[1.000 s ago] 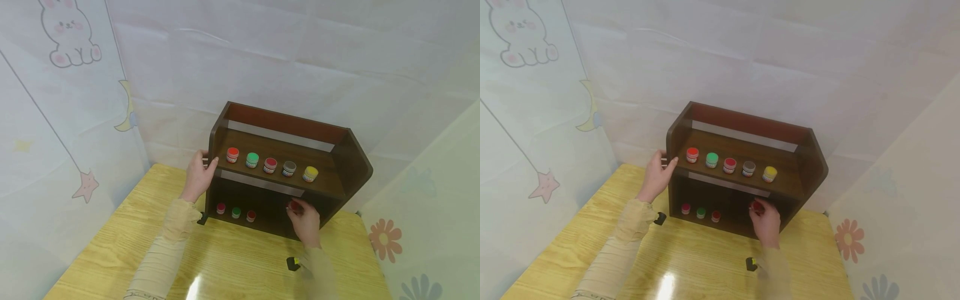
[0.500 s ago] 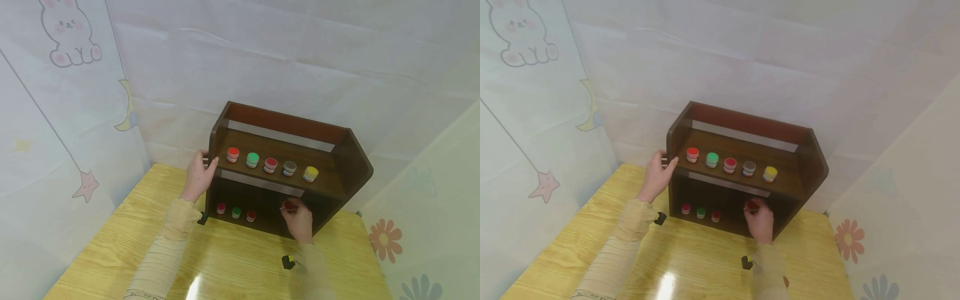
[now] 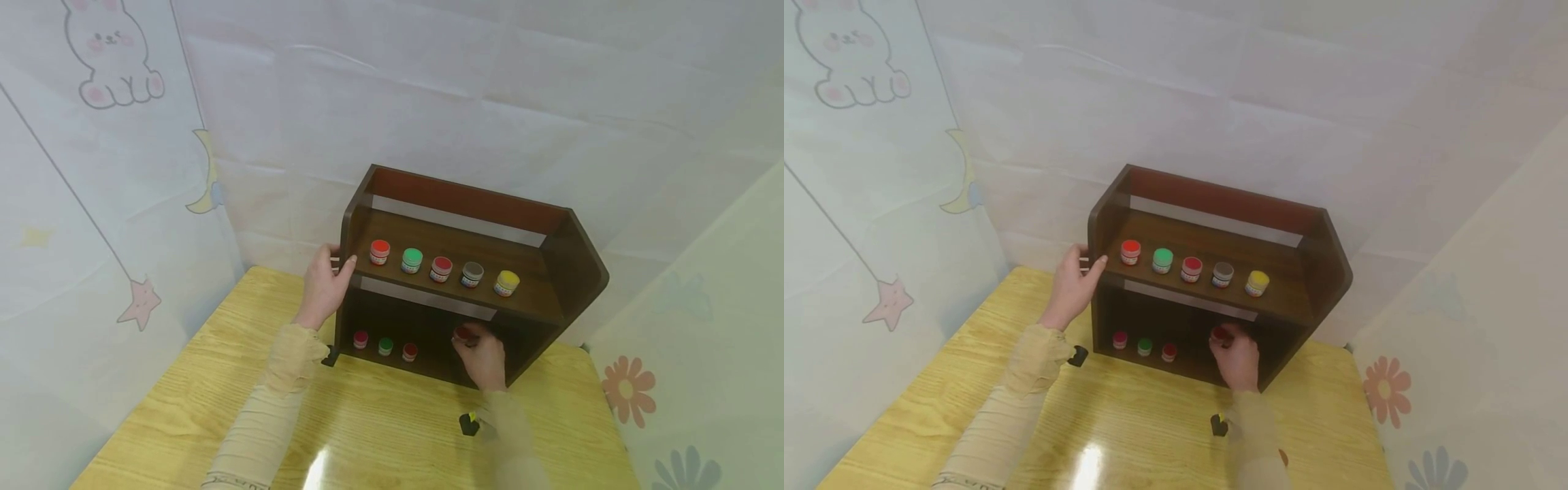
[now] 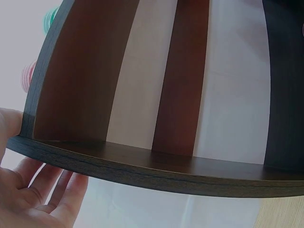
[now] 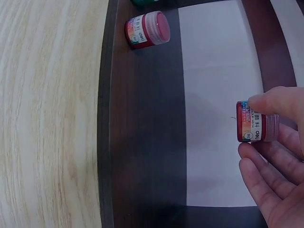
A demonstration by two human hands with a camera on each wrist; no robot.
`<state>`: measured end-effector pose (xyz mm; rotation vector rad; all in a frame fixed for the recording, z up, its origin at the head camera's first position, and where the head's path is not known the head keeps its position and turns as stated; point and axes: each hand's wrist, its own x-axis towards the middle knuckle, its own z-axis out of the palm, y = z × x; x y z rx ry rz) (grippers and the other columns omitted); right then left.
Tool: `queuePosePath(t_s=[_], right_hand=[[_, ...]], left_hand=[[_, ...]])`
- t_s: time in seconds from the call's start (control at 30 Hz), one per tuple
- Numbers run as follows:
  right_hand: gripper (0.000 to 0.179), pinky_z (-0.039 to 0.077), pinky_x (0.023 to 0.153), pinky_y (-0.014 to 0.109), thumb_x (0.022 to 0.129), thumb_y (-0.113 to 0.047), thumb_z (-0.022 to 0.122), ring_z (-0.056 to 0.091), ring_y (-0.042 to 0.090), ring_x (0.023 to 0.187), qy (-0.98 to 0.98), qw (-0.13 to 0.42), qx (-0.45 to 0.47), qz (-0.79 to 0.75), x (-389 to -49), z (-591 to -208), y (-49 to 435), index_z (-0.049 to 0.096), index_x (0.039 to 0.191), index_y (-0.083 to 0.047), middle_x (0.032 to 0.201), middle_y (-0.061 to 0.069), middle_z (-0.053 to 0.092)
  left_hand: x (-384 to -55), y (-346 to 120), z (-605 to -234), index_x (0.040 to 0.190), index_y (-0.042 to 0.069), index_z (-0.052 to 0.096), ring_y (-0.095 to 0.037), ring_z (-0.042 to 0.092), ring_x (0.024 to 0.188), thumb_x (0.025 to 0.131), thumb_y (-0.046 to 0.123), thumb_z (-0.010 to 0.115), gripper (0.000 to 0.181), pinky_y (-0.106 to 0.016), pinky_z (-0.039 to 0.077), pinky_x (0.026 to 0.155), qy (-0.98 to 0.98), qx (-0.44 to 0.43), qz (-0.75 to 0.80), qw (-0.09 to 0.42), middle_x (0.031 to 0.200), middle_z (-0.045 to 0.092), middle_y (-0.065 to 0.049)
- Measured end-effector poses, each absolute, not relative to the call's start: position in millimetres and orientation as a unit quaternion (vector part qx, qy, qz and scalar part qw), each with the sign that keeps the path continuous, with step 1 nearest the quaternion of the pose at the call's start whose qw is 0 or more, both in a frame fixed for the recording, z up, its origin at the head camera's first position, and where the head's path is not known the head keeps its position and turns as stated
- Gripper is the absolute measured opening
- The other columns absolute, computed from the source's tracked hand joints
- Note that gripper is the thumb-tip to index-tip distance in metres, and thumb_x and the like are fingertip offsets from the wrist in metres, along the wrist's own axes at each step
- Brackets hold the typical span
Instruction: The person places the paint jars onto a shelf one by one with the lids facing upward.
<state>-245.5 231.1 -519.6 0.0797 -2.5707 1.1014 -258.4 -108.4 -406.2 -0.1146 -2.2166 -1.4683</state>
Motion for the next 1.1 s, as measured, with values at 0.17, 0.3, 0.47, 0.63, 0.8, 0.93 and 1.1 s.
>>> queuePosePath(t_s=[0.17, 0.3, 0.47, 0.63, 0.8, 0.93, 1.1], right_hand=[[0.024, 0.056, 0.07, 0.045, 0.083, -0.011, 0.083, 0.071, 0.023, 0.075, -0.911, 0.167, 0.021, 0.378, -248.4, -523.8, 229.4, 0.074, 0.104, -0.006, 0.085, 0.007, 0.074], [0.019, 0.055, 0.068, 0.041, 0.083, -0.01, 0.084, 0.069, 0.021, 0.074, -0.912, 0.168, 0.026, 0.374, -249.6, -527.2, 227.5, 0.076, 0.1, -0.008, 0.084, 0.004, 0.074], [0.016, 0.055, 0.069, 0.042, 0.083, -0.01, 0.083, 0.07, 0.022, 0.077, -0.91, 0.161, 0.035, 0.38, -248.7, -529.8, 223.6, 0.076, 0.098, -0.009, 0.087, 0.004, 0.074], [0.016, 0.055, 0.071, 0.045, 0.083, -0.01, 0.084, 0.07, 0.024, 0.077, -0.913, 0.156, 0.041, 0.374, -249.8, -535.1, 220.8, 0.076, 0.097, -0.008, 0.087, 0.004, 0.074], [0.017, 0.056, 0.071, 0.044, 0.084, -0.013, 0.083, 0.071, 0.022, 0.078, -0.915, 0.136, 0.035, 0.379, -251.6, -541.6, 220.0, 0.076, 0.099, -0.008, 0.088, 0.004, 0.074], [0.019, 0.056, 0.069, 0.044, 0.085, -0.013, 0.082, 0.071, 0.022, 0.077, -0.914, 0.127, 0.038, 0.382, -250.3, -546.0, 219.6, 0.075, 0.1, -0.006, 0.09, 0.006, 0.074], [0.02, 0.055, 0.069, 0.043, 0.085, -0.014, 0.081, 0.069, 0.021, 0.078, -0.918, 0.118, 0.032, 0.377, -249.7, -553.5, 218.9, 0.073, 0.102, -0.006, 0.092, 0.005, 0.073]], left_hand=[[-258.3, -108.7, -406.0, 0.124, -0.003, 0.056, -0.032, 0.063, 0.104, 0.101, 0.025, 0.064, 0.037, -0.045, 0.055, 0.089, -0.81, -0.041, -0.535, 0.238, 0.117, 0.061, -0.018], [-258.9, -108.9, -406.2, 0.124, -0.003, 0.056, -0.032, 0.063, 0.104, 0.101, 0.025, 0.064, 0.037, -0.044, 0.055, 0.089, -0.81, -0.042, -0.533, 0.239, 0.117, 0.061, -0.018], [-258.5, -108.6, -405.1, 0.124, -0.003, 0.056, -0.032, 0.063, 0.104, 0.101, 0.025, 0.064, 0.038, -0.045, 0.055, 0.089, -0.811, -0.042, -0.532, 0.24, 0.117, 0.061, -0.018], [-257.2, -108.8, -404.6, 0.124, -0.004, 0.056, -0.032, 0.063, 0.105, 0.101, 0.025, 0.064, 0.038, -0.045, 0.055, 0.089, -0.81, -0.044, -0.535, 0.237, 0.118, 0.061, -0.018], [-257.0, -109.0, -404.9, 0.125, -0.003, 0.055, -0.032, 0.063, 0.105, 0.101, 0.025, 0.064, 0.038, -0.045, 0.054, 0.09, -0.81, -0.044, -0.535, 0.237, 0.118, 0.061, -0.018], [-257.2, -109.1, -405.1, 0.125, -0.003, 0.056, -0.032, 0.063, 0.105, 0.101, 0.025, 0.063, 0.038, -0.045, 0.055, 0.089, -0.811, -0.044, -0.533, 0.239, 0.118, 0.061, -0.018], [-258.1, -109.1, -406.1, 0.125, -0.003, 0.056, -0.032, 0.064, 0.104, 0.101, 0.025, 0.064, 0.038, -0.045, 0.055, 0.088, -0.809, -0.045, -0.535, 0.24, 0.117, 0.061, -0.018]])
